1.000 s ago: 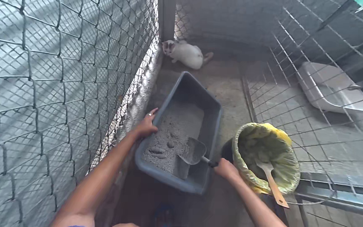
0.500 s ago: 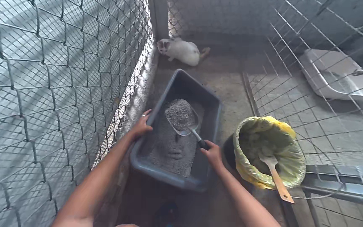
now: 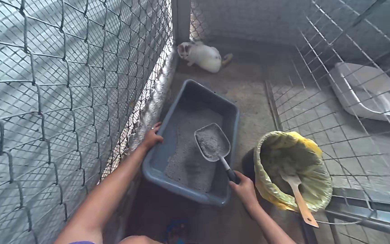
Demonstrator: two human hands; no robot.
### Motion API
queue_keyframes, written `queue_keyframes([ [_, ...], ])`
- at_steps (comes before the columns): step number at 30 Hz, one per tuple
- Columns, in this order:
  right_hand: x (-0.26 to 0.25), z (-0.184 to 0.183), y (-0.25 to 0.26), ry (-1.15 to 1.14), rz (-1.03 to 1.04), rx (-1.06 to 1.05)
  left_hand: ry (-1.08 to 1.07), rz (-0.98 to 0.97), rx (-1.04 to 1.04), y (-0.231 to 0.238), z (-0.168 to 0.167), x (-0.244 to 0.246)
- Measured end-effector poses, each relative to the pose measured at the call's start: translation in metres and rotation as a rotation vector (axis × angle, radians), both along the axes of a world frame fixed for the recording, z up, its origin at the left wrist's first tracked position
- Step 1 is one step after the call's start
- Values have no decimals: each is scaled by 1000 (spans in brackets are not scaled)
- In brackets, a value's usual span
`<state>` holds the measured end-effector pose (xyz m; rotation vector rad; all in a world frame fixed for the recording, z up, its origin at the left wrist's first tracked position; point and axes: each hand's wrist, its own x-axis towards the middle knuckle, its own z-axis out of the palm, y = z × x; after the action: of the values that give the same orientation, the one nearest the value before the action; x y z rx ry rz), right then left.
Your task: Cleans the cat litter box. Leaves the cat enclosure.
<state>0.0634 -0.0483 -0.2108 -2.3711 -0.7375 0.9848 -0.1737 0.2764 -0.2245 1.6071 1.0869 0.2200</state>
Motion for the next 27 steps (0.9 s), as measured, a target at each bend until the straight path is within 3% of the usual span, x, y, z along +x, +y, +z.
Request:
queue_keyframes([
  [8, 4, 15, 7, -39, 36, -63, 17, 347, -23, -92, -70, 15],
  [10, 6, 15, 6, -48, 6, -62, 74, 304, 25, -94, -71, 24],
  [16, 8, 17, 3, -73, 9, -126, 314, 244, -142, -73, -60, 47],
  [21, 2, 14, 4, -41, 81, -226, 269, 218, -192, -74, -56, 40],
  [27, -3, 31, -14, 82, -93, 113, 165, 206, -237, -69, -61, 28],
])
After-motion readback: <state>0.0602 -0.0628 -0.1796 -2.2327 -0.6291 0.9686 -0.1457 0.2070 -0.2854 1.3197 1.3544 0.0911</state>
